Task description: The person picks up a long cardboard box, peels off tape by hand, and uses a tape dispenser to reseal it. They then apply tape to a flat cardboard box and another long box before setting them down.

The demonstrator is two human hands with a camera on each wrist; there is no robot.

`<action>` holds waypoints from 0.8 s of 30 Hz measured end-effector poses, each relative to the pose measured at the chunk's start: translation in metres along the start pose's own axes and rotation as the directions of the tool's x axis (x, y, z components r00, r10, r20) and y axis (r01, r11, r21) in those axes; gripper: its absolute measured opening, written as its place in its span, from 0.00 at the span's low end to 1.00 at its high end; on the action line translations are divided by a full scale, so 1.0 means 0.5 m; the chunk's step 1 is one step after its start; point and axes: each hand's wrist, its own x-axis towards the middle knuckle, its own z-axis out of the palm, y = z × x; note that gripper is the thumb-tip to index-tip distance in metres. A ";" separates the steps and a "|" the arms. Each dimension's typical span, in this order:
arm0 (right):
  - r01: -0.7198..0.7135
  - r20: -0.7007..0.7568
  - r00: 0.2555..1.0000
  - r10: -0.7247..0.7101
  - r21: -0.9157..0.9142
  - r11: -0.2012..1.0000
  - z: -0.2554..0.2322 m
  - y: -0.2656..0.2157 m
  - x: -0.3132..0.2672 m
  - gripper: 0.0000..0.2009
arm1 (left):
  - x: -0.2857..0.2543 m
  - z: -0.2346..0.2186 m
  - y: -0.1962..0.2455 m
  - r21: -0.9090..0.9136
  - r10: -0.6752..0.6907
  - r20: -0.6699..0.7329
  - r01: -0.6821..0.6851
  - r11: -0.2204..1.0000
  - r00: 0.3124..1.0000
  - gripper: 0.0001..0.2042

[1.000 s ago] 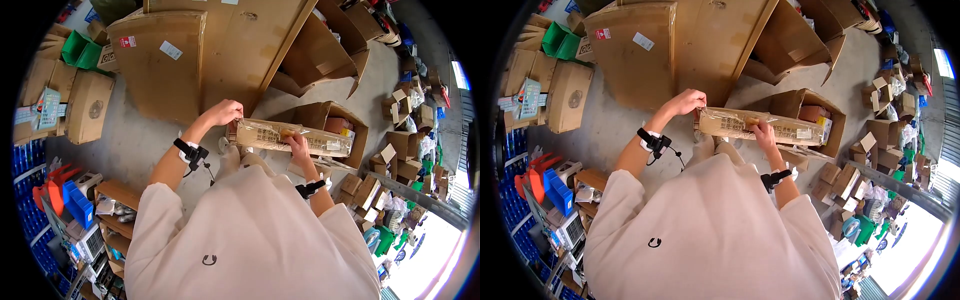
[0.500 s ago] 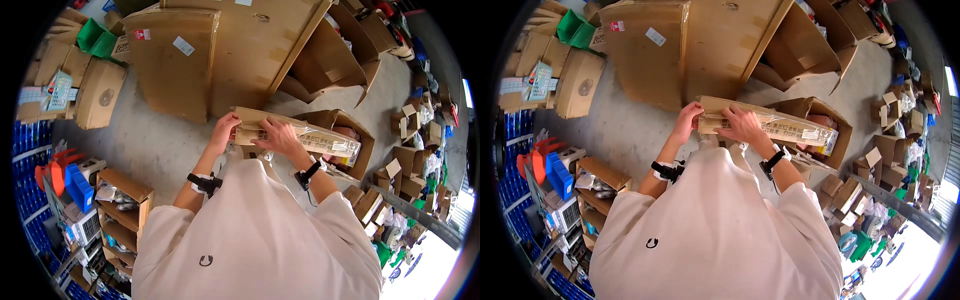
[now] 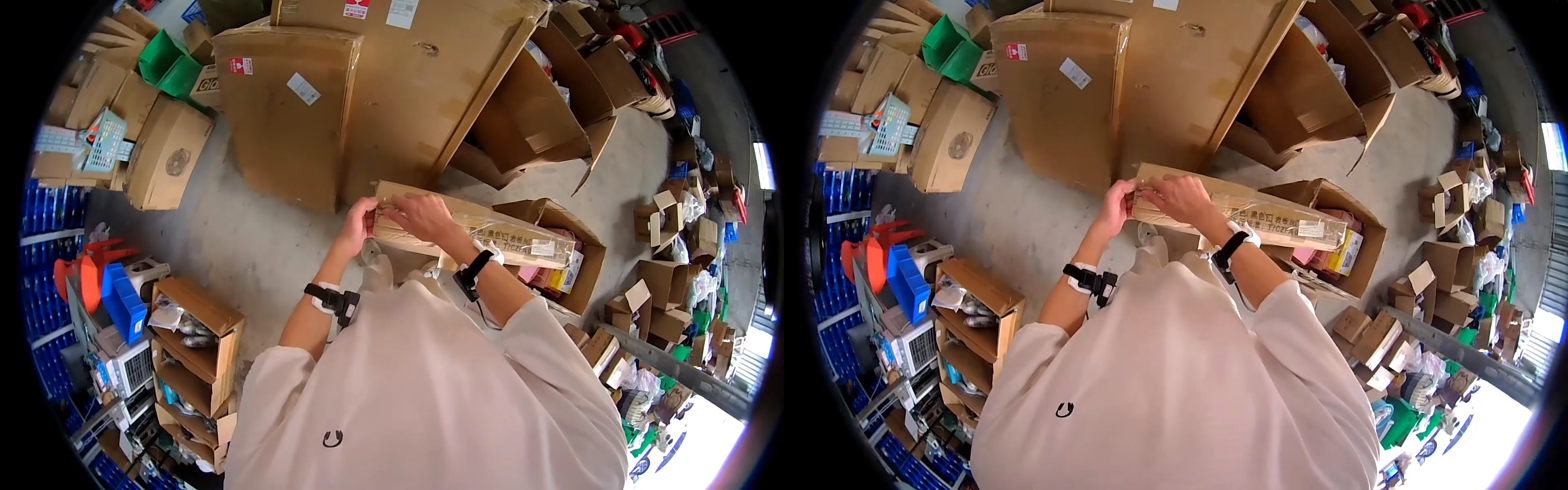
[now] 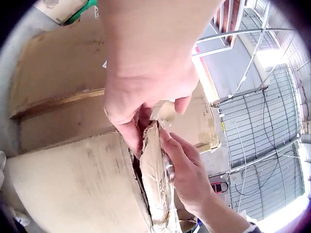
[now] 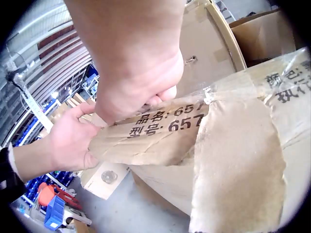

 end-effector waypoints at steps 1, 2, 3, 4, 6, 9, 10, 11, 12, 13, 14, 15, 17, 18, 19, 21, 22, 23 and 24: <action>0.009 0.014 1.000 -0.009 0.021 1.000 -0.004 -0.002 0.003 0.19 | -0.005 -0.008 0.003 -0.049 -0.006 0.062 0.009 0.999 0.998 0.14; 0.002 0.025 1.000 -0.002 0.006 1.000 -0.006 -0.004 0.006 0.19 | -0.007 -0.010 -0.001 0.007 0.031 0.065 -0.031 0.999 0.997 0.14; -0.007 0.038 0.999 0.007 -0.007 1.000 -0.005 -0.006 0.008 0.19 | -0.009 -0.011 -0.009 0.063 0.064 0.070 -0.069 0.996 0.995 0.14; -0.017 0.054 0.998 0.018 -0.020 1.000 -0.001 -0.008 0.006 0.18 | -0.014 -0.009 -0.018 0.116 0.094 0.076 -0.103 0.988 0.993 0.15; -0.043 0.020 0.999 0.043 -0.016 0.999 0.011 -0.013 0.010 0.17 | -0.016 -0.009 -0.031 0.113 0.106 0.074 -0.114 0.987 0.992 0.14; -0.062 0.026 0.998 0.062 -0.027 0.998 -0.004 -0.030 0.017 0.16 | -0.012 -0.022 -0.043 0.092 0.093 0.082 -0.101 0.991 0.992 0.13; -0.066 0.035 0.997 0.067 -0.034 0.997 -0.011 -0.037 0.019 0.16 | -0.015 -0.024 -0.053 0.104 0.080 0.065 -0.086 0.991 0.995 0.14; -0.070 0.012 0.997 0.070 -0.012 0.997 -0.001 -0.036 0.023 0.16 | -0.012 -0.027 -0.057 0.115 0.067 0.049 -0.072 0.991 0.997 0.14; -0.075 -0.008 0.997 0.075 0.012 0.997 0.019 -0.033 0.026 0.16 | -0.007 -0.033 -0.058 0.120 0.067 0.068 -0.075 0.990 0.995 0.15; -0.080 -0.026 0.996 0.081 0.038 0.996 0.032 -0.033 0.027 0.16 | -0.007 -0.033 -0.058 0.125 0.064 0.086 -0.074 0.989 0.994 0.16; -0.119 -0.015 0.993 0.121 0.084 0.989 0.040 -0.028 0.023 0.16 | -0.008 -0.035 -0.058 0.130 0.061 0.103 -0.074 0.989 0.993 0.16; -0.156 -0.003 0.987 0.158 0.129 0.979 0.046 -0.022 0.018 0.17 | -0.010 -0.034 -0.060 0.117 0.073 0.096 -0.084 0.990 0.993 0.16; -0.196 -0.039 0.977 0.210 0.222 0.955 0.067 -0.007 0.014 0.17 | -0.019 -0.029 -0.064 0.089 0.100 0.083 -0.107 0.990 0.992 0.16; -0.202 -0.086 0.969 0.233 0.273 0.941 0.078 0.003 0.012 0.17 | -0.025 -0.032 -0.064 0.100 0.084 0.079 -0.092 0.991 0.993 0.16; -0.203 -0.131 0.958 0.256 0.322 0.925 0.079 0.004 0.012 0.17 | -0.028 -0.035 -0.065 0.111 0.069 0.075 -0.077 0.991 0.995 0.16; -0.261 -0.135 0.930 0.341 0.409 0.874 0.085 0.002 0.004 0.16 | -0.029 -0.040 -0.067 0.127 0.061 0.072 -0.070 0.989 0.996 0.15; -0.288 -0.133 0.914 0.384 0.454 0.843 0.084 -0.003 0.003 0.16 | -0.032 -0.042 -0.068 0.135 0.066 0.071 -0.075 0.988 0.995 0.15; -0.270 -0.161 0.911 0.380 0.464 0.844 0.085 -0.010 0.002 0.16 | -0.037 -0.046 -0.070 0.146 0.066 0.070 -0.075 0.986 0.995 0.15; -0.254 -0.187 0.906 0.379 0.475 0.843 0.085 -0.015 -0.002 0.15 | -0.040 -0.049 -0.072 0.142 0.056 0.075 -0.066 0.988 0.996 0.15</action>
